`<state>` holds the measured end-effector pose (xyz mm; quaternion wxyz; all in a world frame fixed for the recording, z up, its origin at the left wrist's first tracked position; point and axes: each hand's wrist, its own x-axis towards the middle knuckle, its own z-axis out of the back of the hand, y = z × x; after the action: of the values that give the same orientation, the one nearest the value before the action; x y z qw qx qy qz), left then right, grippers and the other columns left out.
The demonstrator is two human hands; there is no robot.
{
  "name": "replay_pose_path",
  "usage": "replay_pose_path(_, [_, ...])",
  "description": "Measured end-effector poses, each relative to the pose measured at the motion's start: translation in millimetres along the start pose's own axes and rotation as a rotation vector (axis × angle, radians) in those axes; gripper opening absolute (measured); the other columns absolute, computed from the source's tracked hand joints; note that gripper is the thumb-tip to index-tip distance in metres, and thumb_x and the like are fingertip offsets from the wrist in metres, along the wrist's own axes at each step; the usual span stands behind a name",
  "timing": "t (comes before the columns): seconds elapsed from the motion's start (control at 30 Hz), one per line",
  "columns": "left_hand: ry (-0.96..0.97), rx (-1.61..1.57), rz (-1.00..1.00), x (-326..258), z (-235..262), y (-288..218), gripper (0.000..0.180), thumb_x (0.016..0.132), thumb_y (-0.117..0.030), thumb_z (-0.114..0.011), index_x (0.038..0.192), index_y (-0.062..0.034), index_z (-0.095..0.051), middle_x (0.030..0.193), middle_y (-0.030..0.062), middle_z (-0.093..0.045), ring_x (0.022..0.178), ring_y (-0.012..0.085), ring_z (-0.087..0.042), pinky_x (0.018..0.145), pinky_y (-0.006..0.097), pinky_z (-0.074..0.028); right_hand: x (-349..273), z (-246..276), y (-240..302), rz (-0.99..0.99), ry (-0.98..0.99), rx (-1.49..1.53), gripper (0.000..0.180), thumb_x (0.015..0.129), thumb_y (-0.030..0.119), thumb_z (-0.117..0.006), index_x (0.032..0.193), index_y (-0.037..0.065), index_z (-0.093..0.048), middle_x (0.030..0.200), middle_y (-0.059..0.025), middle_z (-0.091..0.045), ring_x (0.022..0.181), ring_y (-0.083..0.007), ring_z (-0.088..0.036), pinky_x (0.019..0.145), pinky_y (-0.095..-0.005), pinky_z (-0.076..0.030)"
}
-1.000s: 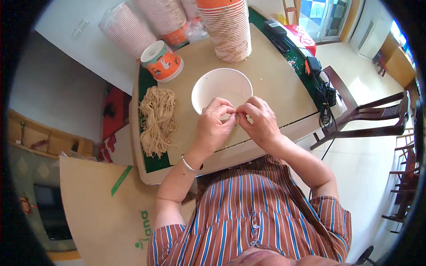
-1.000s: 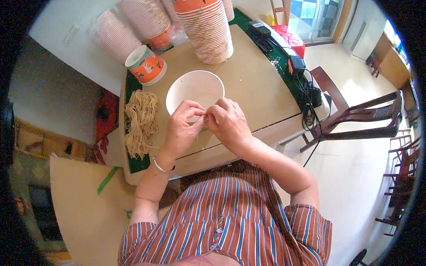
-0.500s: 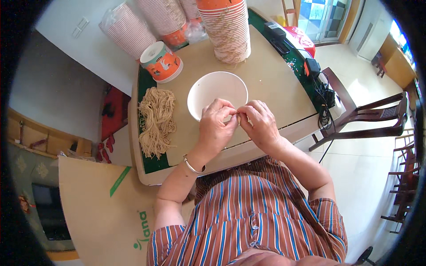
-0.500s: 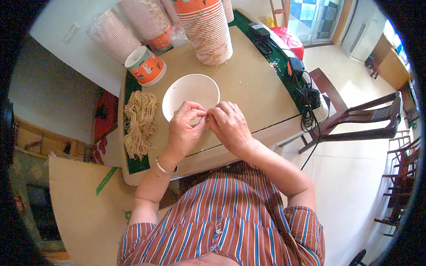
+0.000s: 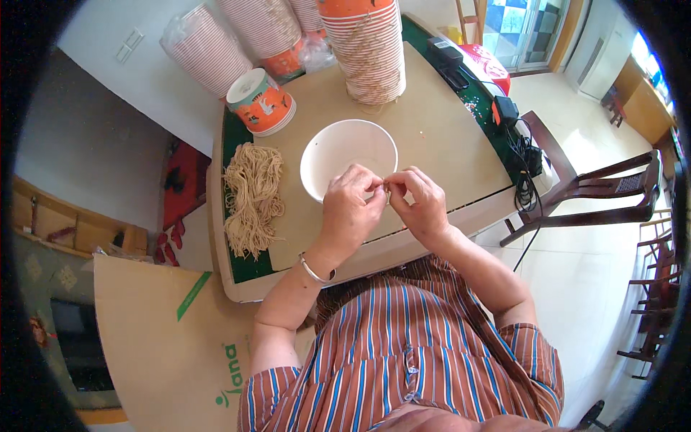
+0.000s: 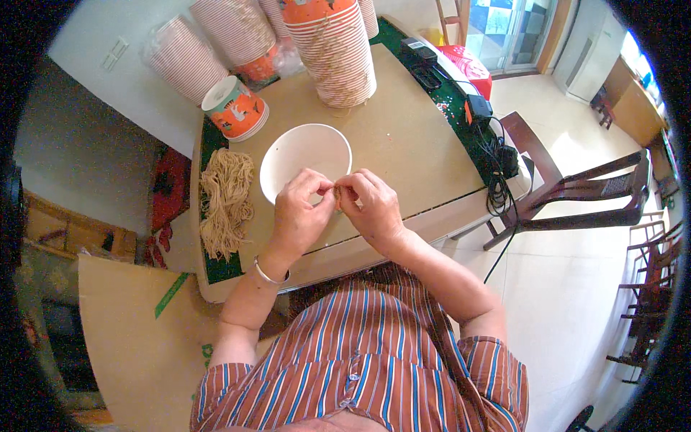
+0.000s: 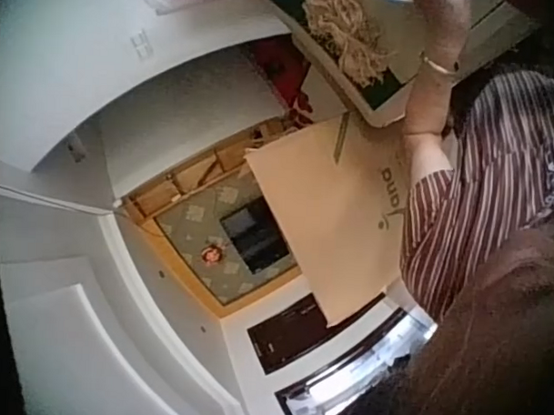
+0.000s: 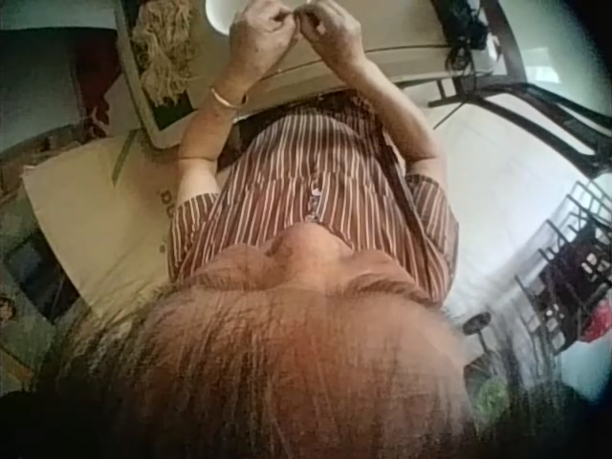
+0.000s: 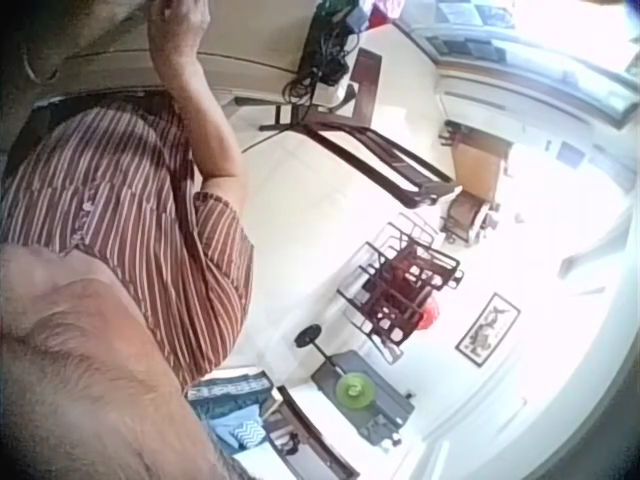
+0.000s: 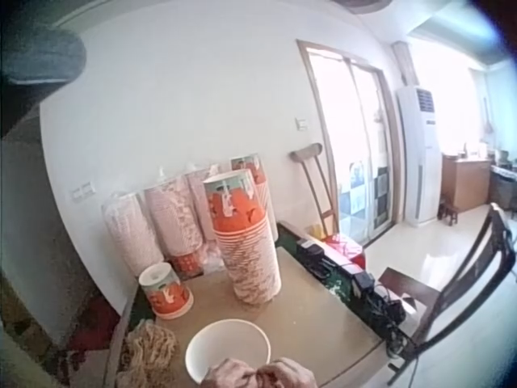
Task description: Threading string handles through pre-punched holes in paper buckets to assemble them.
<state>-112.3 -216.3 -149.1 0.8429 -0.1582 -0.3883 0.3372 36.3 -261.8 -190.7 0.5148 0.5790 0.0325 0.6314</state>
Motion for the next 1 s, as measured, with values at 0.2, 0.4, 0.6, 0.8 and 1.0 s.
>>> replay_pose_path(0.2, [0.036,-0.054,0.065,3.6,0.7,2.5,0.007,0.081,0.000,-0.070,0.086,-0.0021,-0.066,0.085,0.0098,-0.066,0.077,0.0256,-0.065,0.072,0.037,-0.052,-6.1,-6.5,0.0,-0.130,-0.045,0.116,0.013,0.085,0.000,-0.071,0.095,0.005,-0.065,0.086,-0.0105,-0.067,0.075,-0.0240,-0.068,0.066,-0.0340,-0.055])
replay_pose_path(0.4, [0.069,-0.075,0.064,4.1,3.2,3.0,0.008,0.082,0.005,-0.068,0.088,-0.0001,-0.066,0.085,0.0091,-0.066,0.076,0.0193,-0.067,0.070,0.031,-0.053,-7.1,-6.1,0.2,-0.179,-0.025,0.191,0.011,0.088,0.000,-0.070,0.097,0.002,-0.064,0.084,-0.0111,-0.070,0.073,-0.0192,-0.069,0.068,-0.0303,-0.055])
replay_pose_path(0.6, [0.080,-0.060,0.040,3.8,4.2,3.4,0.007,0.083,0.003,-0.069,0.088,-0.0009,-0.066,0.084,0.0098,-0.065,0.076,0.0216,-0.067,0.070,0.033,-0.053,-9.5,-8.0,-3.4,-0.366,-0.005,0.430,0.005,0.094,0.001,-0.066,0.098,0.000,-0.063,0.085,-0.0080,-0.072,0.079,-0.0122,-0.070,0.072,-0.0283,-0.057])
replay_pose_path(0.8, [0.076,0.007,0.000,3.2,6.1,2.9,0.006,0.084,0.001,-0.069,0.088,-0.0015,-0.065,0.085,0.0105,-0.066,0.076,0.0249,-0.066,0.071,0.036,-0.053,-8.4,-3.4,-0.9,-0.624,0.056,0.865,0.005,0.102,0.005,-0.058,0.102,0.002,-0.061,0.088,-0.0041,-0.070,0.080,-0.0099,-0.067,0.072,-0.0260,-0.056])
replay_pose_path(1.0, [0.095,-0.092,0.047,4.5,6.4,-3.7,0.010,0.084,0.001,-0.070,0.093,-0.0004,-0.066,0.089,0.0108,-0.066,0.077,0.0224,-0.068,0.070,0.035,-0.054,-8.1,-2.2,-4.1,-0.648,0.088,0.908,0.007,0.103,0.008,-0.058,0.102,0.002,-0.062,0.089,-0.0033,-0.070,0.078,-0.0090,-0.066,0.071,-0.0238,-0.053])
